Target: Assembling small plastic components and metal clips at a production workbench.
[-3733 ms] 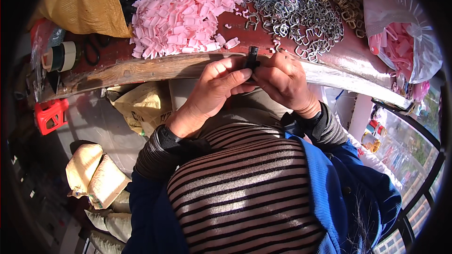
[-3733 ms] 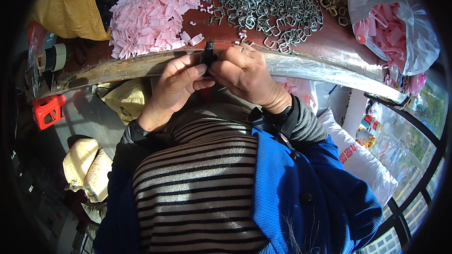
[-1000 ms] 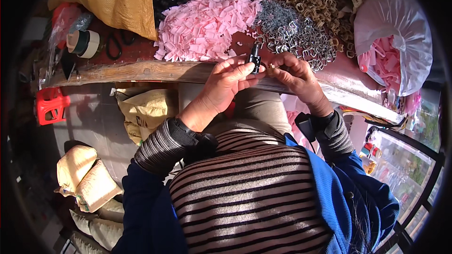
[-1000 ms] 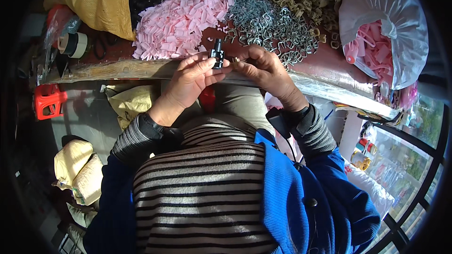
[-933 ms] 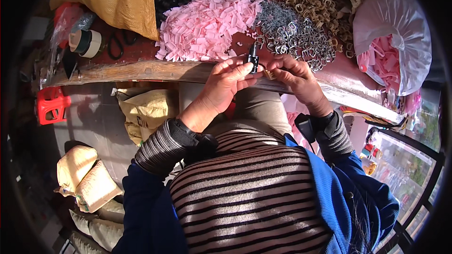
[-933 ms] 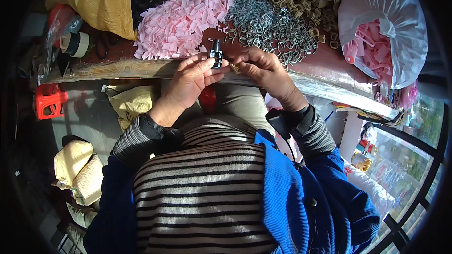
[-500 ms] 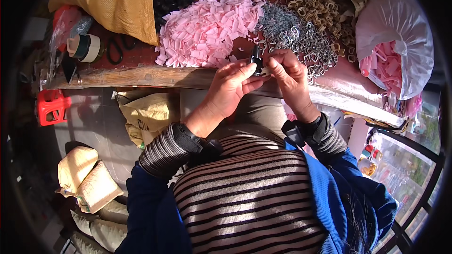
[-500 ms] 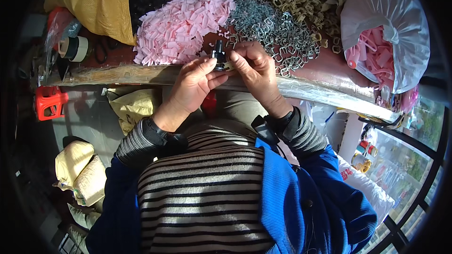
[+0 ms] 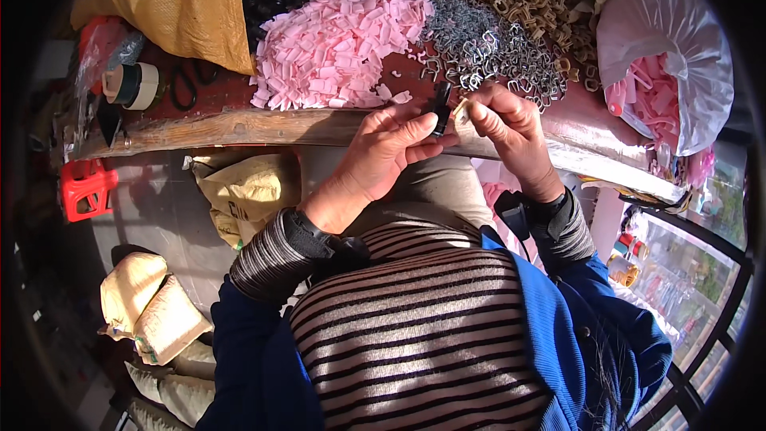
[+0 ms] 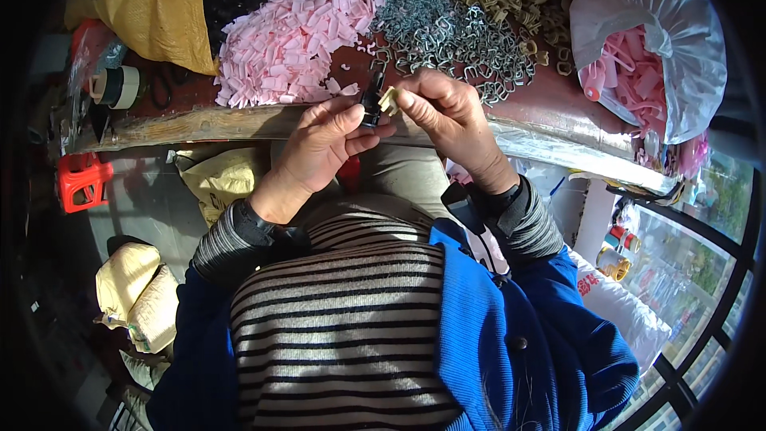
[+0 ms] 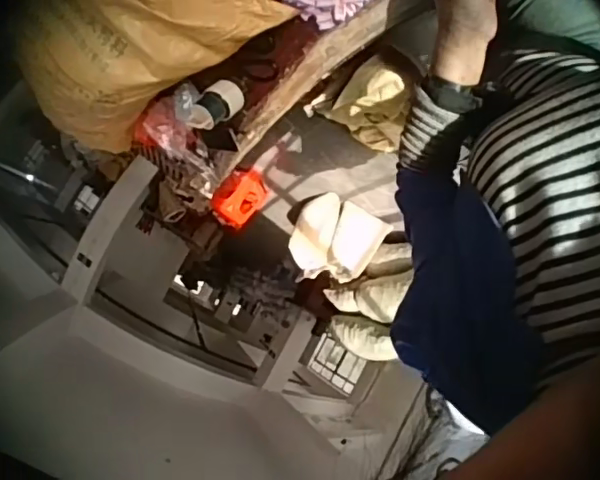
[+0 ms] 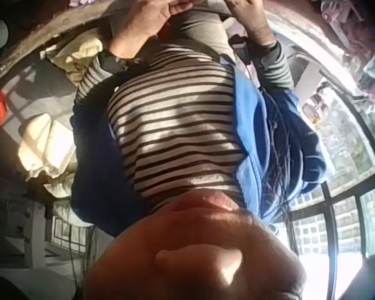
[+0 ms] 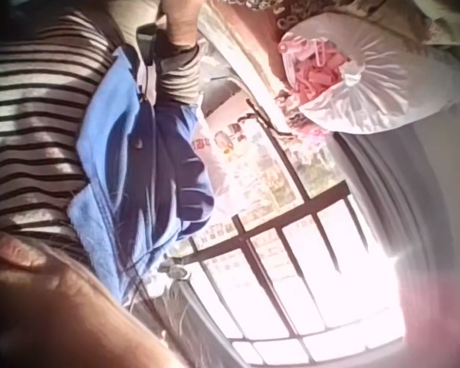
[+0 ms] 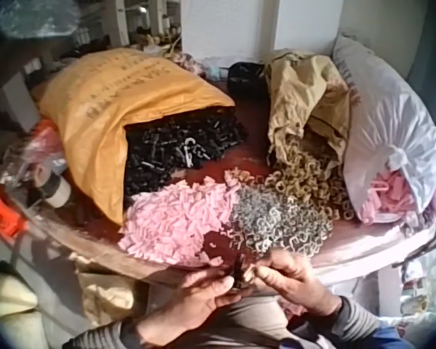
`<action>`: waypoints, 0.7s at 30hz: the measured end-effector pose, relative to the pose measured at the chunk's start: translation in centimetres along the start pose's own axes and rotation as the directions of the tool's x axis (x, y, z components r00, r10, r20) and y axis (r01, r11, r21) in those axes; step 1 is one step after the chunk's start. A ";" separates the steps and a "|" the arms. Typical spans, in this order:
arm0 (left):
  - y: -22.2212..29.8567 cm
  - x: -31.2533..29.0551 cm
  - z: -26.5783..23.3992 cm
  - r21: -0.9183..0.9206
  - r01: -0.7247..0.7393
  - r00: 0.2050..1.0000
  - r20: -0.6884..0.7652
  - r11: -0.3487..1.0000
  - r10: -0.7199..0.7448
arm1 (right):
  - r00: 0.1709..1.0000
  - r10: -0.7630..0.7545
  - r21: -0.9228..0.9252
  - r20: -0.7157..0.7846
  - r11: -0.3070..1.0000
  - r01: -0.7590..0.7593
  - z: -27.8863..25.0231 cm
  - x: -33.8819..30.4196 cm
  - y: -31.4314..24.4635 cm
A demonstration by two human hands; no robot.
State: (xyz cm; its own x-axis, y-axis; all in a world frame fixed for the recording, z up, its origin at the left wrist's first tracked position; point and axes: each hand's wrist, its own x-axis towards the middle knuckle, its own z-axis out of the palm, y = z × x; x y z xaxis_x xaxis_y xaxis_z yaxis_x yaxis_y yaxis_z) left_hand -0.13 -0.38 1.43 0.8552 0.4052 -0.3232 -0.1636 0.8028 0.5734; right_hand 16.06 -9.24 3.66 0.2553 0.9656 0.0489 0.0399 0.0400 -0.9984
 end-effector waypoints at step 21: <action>-1.3 -5.3 3.3 0.015 0.013 0.982 0.189 1.000 -0.016 | 0.998 -0.052 -0.011 -0.047 0.999 0.052 2.3 -5.9 -3.9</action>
State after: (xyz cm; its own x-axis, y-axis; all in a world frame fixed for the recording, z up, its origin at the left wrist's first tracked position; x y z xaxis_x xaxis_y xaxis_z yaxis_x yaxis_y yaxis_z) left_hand -2.79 -4.97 4.88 0.9350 0.3029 -0.1843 -0.1453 0.8016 0.5800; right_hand 12.15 -14.48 7.18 0.2982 0.9490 0.1024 0.0636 0.0873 -0.9942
